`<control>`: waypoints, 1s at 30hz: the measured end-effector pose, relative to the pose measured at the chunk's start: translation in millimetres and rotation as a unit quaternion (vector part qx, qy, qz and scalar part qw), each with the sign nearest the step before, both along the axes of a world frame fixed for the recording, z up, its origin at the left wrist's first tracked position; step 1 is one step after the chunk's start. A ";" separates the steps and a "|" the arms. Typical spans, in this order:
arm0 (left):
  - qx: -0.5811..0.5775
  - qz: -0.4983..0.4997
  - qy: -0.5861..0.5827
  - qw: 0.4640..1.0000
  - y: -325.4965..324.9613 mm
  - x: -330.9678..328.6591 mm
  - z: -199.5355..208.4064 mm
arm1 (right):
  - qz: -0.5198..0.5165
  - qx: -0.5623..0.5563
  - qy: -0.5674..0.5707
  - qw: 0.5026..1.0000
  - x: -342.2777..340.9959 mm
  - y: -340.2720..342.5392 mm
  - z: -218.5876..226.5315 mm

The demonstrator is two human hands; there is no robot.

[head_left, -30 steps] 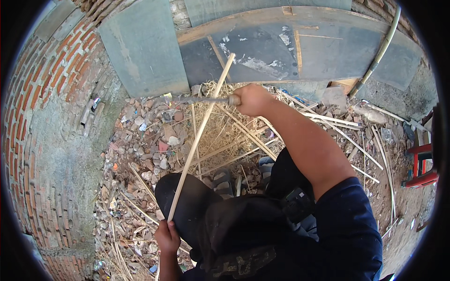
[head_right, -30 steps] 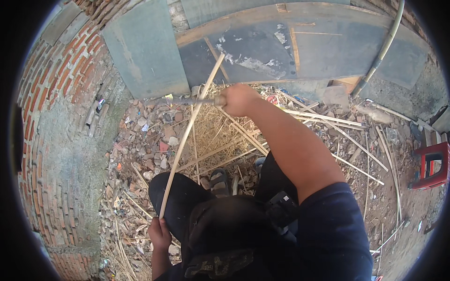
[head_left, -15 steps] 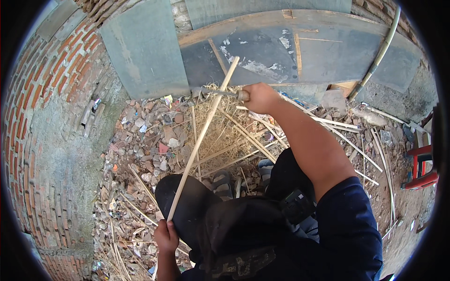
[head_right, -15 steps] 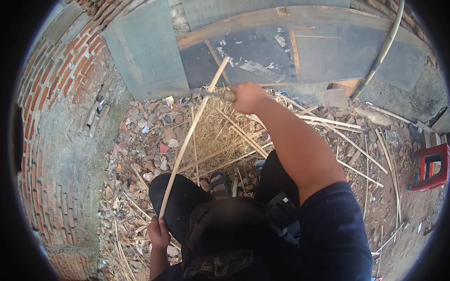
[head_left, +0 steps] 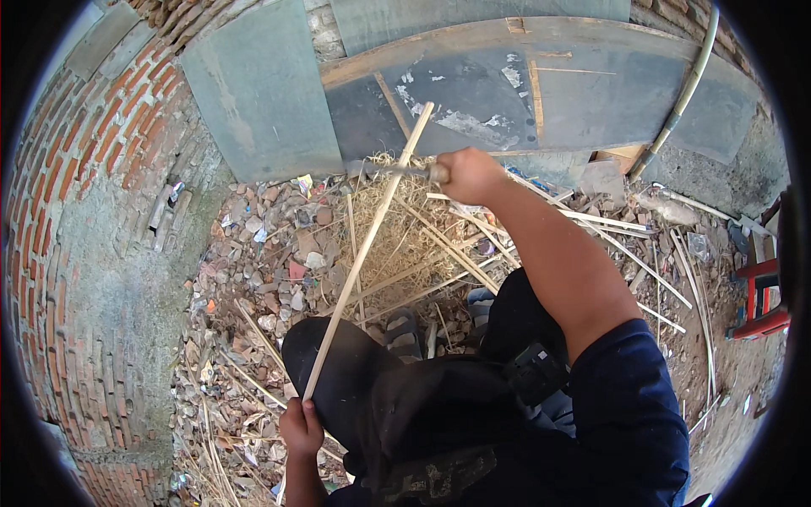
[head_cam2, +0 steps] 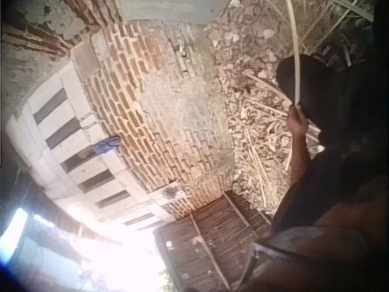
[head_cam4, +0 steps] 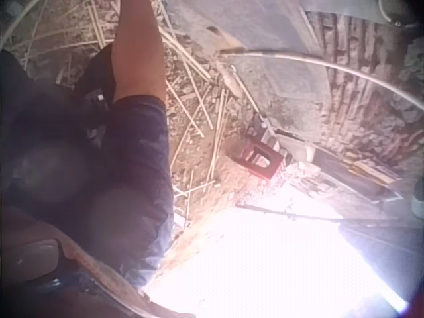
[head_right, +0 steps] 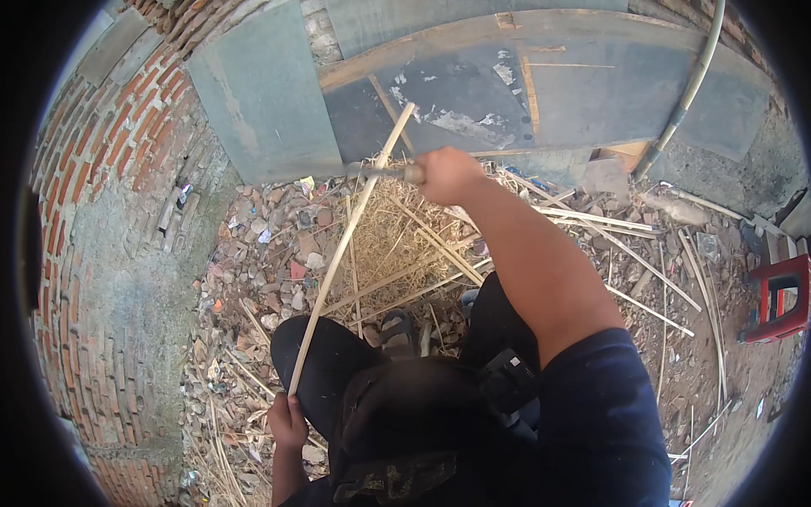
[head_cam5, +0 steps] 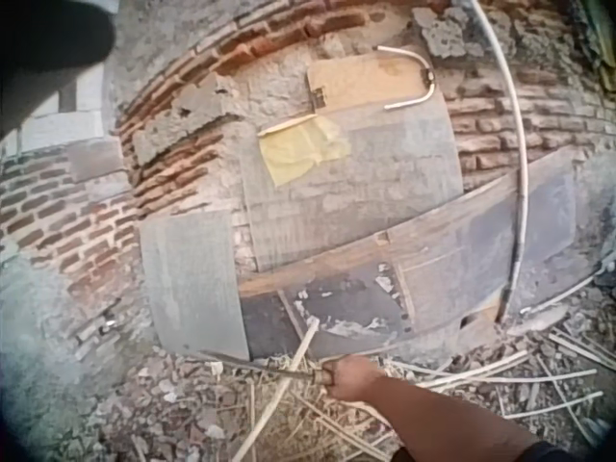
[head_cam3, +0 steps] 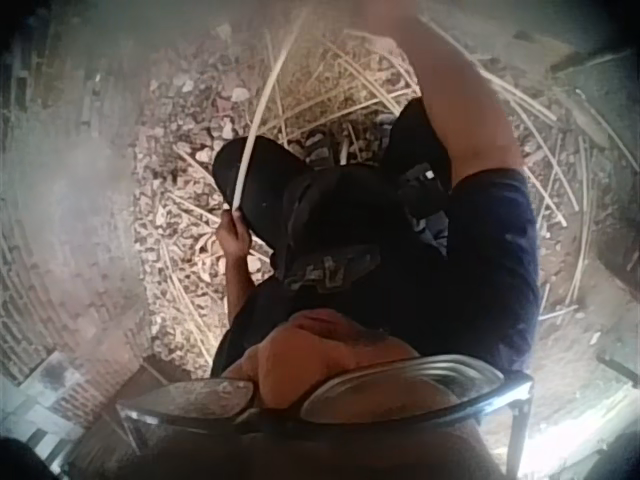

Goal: The person holds a bamboo strip by hand and repeatedly shaves it along its length using a knife.

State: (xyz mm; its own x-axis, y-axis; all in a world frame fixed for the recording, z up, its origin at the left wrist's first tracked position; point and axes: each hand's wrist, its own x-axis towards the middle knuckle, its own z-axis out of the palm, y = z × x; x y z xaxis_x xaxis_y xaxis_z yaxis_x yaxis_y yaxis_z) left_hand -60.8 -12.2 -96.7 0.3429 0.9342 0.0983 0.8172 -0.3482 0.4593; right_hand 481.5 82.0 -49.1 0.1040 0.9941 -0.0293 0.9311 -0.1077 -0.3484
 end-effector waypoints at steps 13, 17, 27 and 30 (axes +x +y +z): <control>0.020 -0.003 0.009 1.000 3.3 7.8 0.9 | 0.025 0.088 0.035 0.995 -17.2 -11.2 15.7; 0.009 -0.012 -0.023 1.000 6.1 -0.4 -5.8 | 0.087 0.096 -0.011 0.991 -29.8 -12.5 27.0; 0.008 0.012 -0.004 1.000 1.0 9.2 2.4 | -0.086 0.090 0.073 0.990 -2.5 -3.3 -3.0; 0.004 0.012 0.006 1.000 -0.7 10.4 4.3 | -0.026 0.093 0.035 0.995 -19.2 -6.7 3.9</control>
